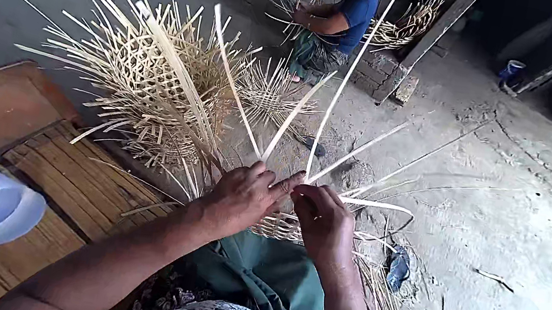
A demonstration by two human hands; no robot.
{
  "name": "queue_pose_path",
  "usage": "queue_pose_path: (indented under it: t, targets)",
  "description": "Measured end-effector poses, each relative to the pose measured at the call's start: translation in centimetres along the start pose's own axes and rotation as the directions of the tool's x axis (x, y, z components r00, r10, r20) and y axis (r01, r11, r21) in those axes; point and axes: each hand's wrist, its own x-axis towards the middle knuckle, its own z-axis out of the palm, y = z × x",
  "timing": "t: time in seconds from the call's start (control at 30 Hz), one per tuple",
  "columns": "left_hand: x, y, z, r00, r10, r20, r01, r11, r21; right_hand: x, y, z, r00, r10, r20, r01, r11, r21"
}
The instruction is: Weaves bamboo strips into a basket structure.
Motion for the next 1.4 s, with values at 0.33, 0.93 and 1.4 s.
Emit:
queue_pose_path:
  t: [0.33,0.93,1.4]
  targets:
    - [0.1,-1.5,-0.3,0.958,-0.286,-0.032,0.276,0.944,-0.182,-1.3,-1.2,3.3,0.992,0.013,-0.126,-0.072,0.875,-0.480]
    - [-2.0,-3.8,-1.1,0.905,-0.425,0.018,0.390,0.812,-0.435,0.3,-3.9,1.6,0.999,-0.039,-0.002,0.035,0.918,-0.396]
    - [-2.8,-3.2,-0.1,0.931,-0.366,0.003,0.317,0.800,-0.509,1.8,-3.4,2.6,0.957,0.165,0.237,-0.110,0.968,-0.227]
